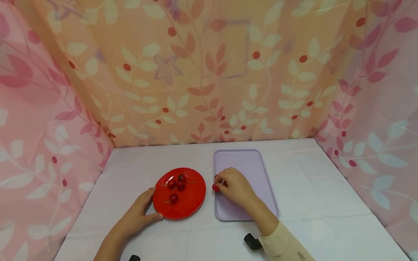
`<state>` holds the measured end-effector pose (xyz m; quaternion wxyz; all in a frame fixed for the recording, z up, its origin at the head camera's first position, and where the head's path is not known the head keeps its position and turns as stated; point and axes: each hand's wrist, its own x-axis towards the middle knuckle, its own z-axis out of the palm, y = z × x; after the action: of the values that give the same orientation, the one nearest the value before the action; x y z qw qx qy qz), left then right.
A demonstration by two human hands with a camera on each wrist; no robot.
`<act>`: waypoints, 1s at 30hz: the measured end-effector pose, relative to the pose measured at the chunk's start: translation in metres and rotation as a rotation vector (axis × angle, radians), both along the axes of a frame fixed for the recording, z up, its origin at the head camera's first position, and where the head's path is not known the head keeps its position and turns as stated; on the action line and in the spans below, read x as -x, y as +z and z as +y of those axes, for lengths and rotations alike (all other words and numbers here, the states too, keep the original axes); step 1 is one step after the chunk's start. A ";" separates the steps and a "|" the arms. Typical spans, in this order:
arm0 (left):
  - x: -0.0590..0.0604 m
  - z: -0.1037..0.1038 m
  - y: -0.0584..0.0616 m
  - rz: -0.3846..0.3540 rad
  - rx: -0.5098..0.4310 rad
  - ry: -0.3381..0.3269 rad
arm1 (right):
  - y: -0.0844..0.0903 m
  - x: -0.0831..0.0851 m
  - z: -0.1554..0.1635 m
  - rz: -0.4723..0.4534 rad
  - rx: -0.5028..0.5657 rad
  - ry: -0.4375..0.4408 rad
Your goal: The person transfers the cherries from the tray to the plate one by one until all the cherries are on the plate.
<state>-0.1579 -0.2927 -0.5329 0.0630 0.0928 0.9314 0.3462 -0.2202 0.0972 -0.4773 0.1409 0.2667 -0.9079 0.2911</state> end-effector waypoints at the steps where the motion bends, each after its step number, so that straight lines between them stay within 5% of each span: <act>1: 0.000 0.000 0.000 -0.001 -0.003 0.005 | 0.001 -0.001 0.001 -0.002 0.007 0.001; 30: 0.000 0.002 -0.001 0.004 -0.012 -0.013 | 0.010 -0.012 -0.002 0.014 0.074 0.081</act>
<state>-0.1583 -0.2908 -0.5339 0.0627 0.1001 0.9288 0.3514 -0.2085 0.0952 -0.4677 0.1450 0.2998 -0.8839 0.3283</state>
